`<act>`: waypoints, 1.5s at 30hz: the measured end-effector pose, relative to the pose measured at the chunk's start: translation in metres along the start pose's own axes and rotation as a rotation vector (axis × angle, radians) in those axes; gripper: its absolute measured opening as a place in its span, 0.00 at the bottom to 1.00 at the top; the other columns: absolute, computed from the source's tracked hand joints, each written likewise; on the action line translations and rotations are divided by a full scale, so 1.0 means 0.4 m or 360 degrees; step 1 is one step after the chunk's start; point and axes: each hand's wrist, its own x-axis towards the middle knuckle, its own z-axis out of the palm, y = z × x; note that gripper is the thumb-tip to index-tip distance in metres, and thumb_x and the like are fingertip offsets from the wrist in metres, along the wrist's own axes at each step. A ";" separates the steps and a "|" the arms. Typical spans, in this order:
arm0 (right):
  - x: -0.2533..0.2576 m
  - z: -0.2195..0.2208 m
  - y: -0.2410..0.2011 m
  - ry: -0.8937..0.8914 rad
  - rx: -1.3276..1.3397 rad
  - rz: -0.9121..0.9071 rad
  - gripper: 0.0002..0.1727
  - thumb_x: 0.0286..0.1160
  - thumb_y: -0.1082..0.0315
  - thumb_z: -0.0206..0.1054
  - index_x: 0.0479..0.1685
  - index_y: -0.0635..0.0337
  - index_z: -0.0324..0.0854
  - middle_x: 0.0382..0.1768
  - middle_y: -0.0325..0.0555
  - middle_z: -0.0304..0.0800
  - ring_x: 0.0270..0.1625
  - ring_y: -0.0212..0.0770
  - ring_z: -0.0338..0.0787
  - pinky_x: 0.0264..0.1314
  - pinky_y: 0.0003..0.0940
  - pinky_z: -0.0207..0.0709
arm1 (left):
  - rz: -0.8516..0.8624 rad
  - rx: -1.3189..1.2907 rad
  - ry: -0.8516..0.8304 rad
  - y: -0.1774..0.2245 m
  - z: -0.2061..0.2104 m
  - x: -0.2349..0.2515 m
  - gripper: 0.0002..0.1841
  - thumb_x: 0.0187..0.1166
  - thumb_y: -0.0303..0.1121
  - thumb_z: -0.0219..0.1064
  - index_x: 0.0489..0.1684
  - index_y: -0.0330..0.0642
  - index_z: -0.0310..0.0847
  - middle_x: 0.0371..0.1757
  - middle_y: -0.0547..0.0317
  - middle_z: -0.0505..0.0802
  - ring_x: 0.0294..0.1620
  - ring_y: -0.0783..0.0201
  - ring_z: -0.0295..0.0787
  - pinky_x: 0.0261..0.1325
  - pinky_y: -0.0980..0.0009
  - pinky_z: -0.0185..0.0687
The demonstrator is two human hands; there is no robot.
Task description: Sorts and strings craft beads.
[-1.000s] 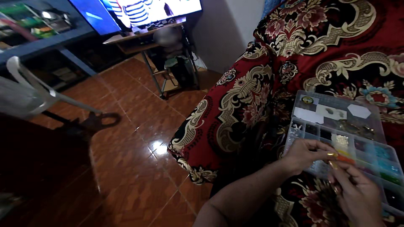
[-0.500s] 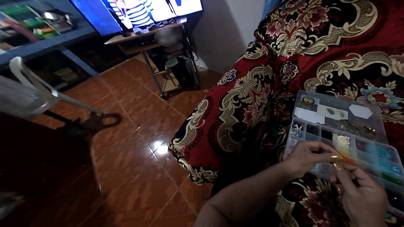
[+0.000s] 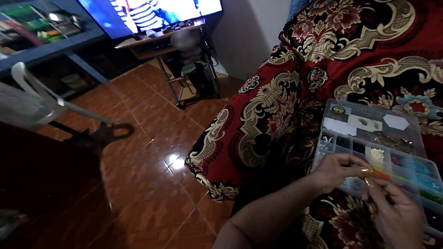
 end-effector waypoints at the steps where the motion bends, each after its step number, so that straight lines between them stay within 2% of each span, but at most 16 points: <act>1: 0.000 0.000 -0.002 -0.0011 0.0004 0.0008 0.10 0.77 0.76 0.58 0.46 0.56 0.84 0.23 0.16 0.84 0.21 0.14 0.78 0.22 0.10 0.73 | -0.0009 0.0000 0.0005 0.000 -0.001 0.000 0.06 0.80 0.17 0.62 0.46 0.28 0.84 0.40 0.61 0.90 0.41 0.73 0.86 0.53 0.71 0.84; 5: -0.001 -0.002 -0.003 -0.0044 0.0025 0.0042 0.12 0.78 0.76 0.55 0.49 0.59 0.84 0.25 0.18 0.86 0.21 0.15 0.78 0.22 0.10 0.73 | -0.0034 -0.0002 0.0023 0.002 -0.001 0.000 0.06 0.80 0.17 0.62 0.47 0.28 0.84 0.40 0.60 0.91 0.40 0.73 0.86 0.52 0.71 0.84; 11: 0.000 0.006 -0.005 -0.0012 0.0021 0.0031 0.09 0.80 0.75 0.57 0.42 0.55 0.83 0.21 0.17 0.84 0.19 0.14 0.78 0.22 0.10 0.72 | -0.0050 -0.0001 0.0004 0.002 -0.002 -0.001 0.05 0.79 0.18 0.64 0.45 0.29 0.85 0.38 0.62 0.90 0.40 0.74 0.85 0.51 0.72 0.83; 13: 0.001 0.004 -0.002 -0.0002 -0.0006 0.0029 0.08 0.80 0.74 0.58 0.42 0.58 0.84 0.27 0.21 0.89 0.24 0.16 0.84 0.25 0.12 0.79 | -0.0039 -0.0008 -0.0002 -0.001 -0.002 0.000 0.05 0.79 0.18 0.64 0.44 0.30 0.85 0.38 0.63 0.90 0.39 0.75 0.85 0.50 0.73 0.83; 15: 0.003 -0.001 0.006 0.0018 -0.0060 -0.0012 0.08 0.79 0.72 0.60 0.43 0.58 0.86 0.35 0.22 0.91 0.31 0.14 0.86 0.28 0.11 0.79 | -0.0031 0.0009 0.0006 0.000 -0.002 0.000 0.05 0.79 0.18 0.64 0.44 0.30 0.85 0.37 0.63 0.90 0.37 0.75 0.85 0.48 0.74 0.83; 18: 0.006 -0.007 0.013 0.0019 -0.0027 0.0023 0.09 0.78 0.72 0.60 0.42 0.55 0.87 0.38 0.20 0.91 0.29 0.12 0.82 0.25 0.09 0.74 | -0.0010 0.0018 -0.0014 -0.001 -0.005 0.002 0.05 0.78 0.17 0.64 0.43 0.29 0.85 0.36 0.62 0.91 0.37 0.74 0.86 0.48 0.73 0.85; 22: 0.006 -0.009 0.009 -0.0021 0.0097 0.0170 0.10 0.79 0.71 0.59 0.43 0.52 0.87 0.44 0.24 0.95 0.30 0.15 0.85 0.21 0.11 0.73 | 0.0003 0.0042 -0.0036 0.000 -0.008 0.001 0.05 0.77 0.17 0.65 0.42 0.30 0.85 0.34 0.63 0.90 0.33 0.75 0.84 0.43 0.75 0.83; 26: 0.007 -0.007 0.005 -0.0082 0.0061 0.0164 0.09 0.79 0.73 0.60 0.42 0.54 0.87 0.37 0.23 0.94 0.27 0.14 0.83 0.22 0.10 0.72 | 0.0032 0.0117 0.0019 0.017 -0.009 -0.001 0.05 0.77 0.17 0.66 0.43 0.28 0.86 0.37 0.61 0.91 0.38 0.75 0.85 0.48 0.75 0.84; 31: 0.010 -0.016 0.010 -0.0272 -0.0134 0.0175 0.08 0.75 0.72 0.62 0.39 0.56 0.88 0.38 0.24 0.93 0.32 0.12 0.83 0.30 0.10 0.75 | 0.0111 0.0170 0.0111 0.044 -0.032 0.003 0.05 0.78 0.18 0.65 0.43 0.28 0.86 0.40 0.60 0.91 0.42 0.76 0.85 0.53 0.75 0.82; 33: 0.015 -0.028 0.019 -0.0363 -0.0223 0.0186 0.08 0.72 0.71 0.64 0.38 0.59 0.90 0.43 0.30 0.95 0.40 0.15 0.88 0.38 0.12 0.80 | 0.0138 0.0160 0.0110 0.046 -0.042 0.005 0.04 0.78 0.18 0.65 0.43 0.28 0.86 0.40 0.61 0.92 0.43 0.76 0.86 0.54 0.74 0.82; 35: 0.017 -0.039 0.020 -0.0379 -0.0260 0.0221 0.11 0.73 0.70 0.64 0.45 0.64 0.90 0.50 0.37 0.95 0.48 0.18 0.89 0.46 0.15 0.82 | 0.0138 0.0189 0.0083 0.046 -0.044 0.006 0.05 0.78 0.18 0.65 0.44 0.27 0.86 0.40 0.60 0.91 0.42 0.76 0.85 0.53 0.74 0.82; 37: 0.018 -0.038 0.008 -0.0252 -0.0122 0.0287 0.13 0.78 0.70 0.61 0.54 0.65 0.87 0.51 0.33 0.93 0.41 0.16 0.86 0.39 0.14 0.79 | 0.0145 0.0245 0.0010 0.042 -0.039 0.004 0.05 0.78 0.17 0.65 0.45 0.25 0.85 0.40 0.57 0.91 0.41 0.74 0.85 0.53 0.73 0.83; 39: 0.022 -0.033 -0.002 -0.0161 0.0182 0.0375 0.13 0.83 0.71 0.56 0.58 0.55 0.83 0.54 0.26 0.94 0.41 0.17 0.89 0.33 0.12 0.79 | 0.0160 0.0263 -0.0065 0.031 -0.029 0.002 0.05 0.77 0.16 0.65 0.44 0.25 0.85 0.40 0.56 0.91 0.40 0.73 0.86 0.51 0.72 0.85; 41: 0.024 -0.028 -0.012 -0.0164 0.0458 0.0468 0.15 0.86 0.72 0.51 0.59 0.52 0.81 0.58 0.30 0.95 0.46 0.23 0.93 0.36 0.16 0.84 | 0.0152 0.0289 -0.0102 0.019 -0.019 0.000 0.05 0.77 0.17 0.65 0.44 0.26 0.85 0.38 0.58 0.90 0.35 0.76 0.83 0.45 0.76 0.82; 43: 0.026 -0.025 -0.017 -0.0207 0.0625 0.0542 0.17 0.87 0.72 0.47 0.61 0.52 0.80 0.55 0.34 0.95 0.40 0.25 0.93 0.34 0.19 0.86 | 0.0143 0.0282 -0.0097 0.013 -0.013 -0.001 0.05 0.77 0.17 0.66 0.43 0.26 0.85 0.36 0.60 0.90 0.33 0.78 0.82 0.43 0.78 0.80; 45: 0.026 -0.023 -0.015 -0.0197 0.0673 0.0560 0.16 0.86 0.74 0.48 0.59 0.53 0.81 0.49 0.33 0.95 0.31 0.23 0.90 0.30 0.16 0.84 | 0.0115 0.0287 -0.0073 0.011 -0.012 0.000 0.05 0.77 0.17 0.67 0.44 0.26 0.85 0.37 0.60 0.89 0.36 0.77 0.82 0.46 0.77 0.80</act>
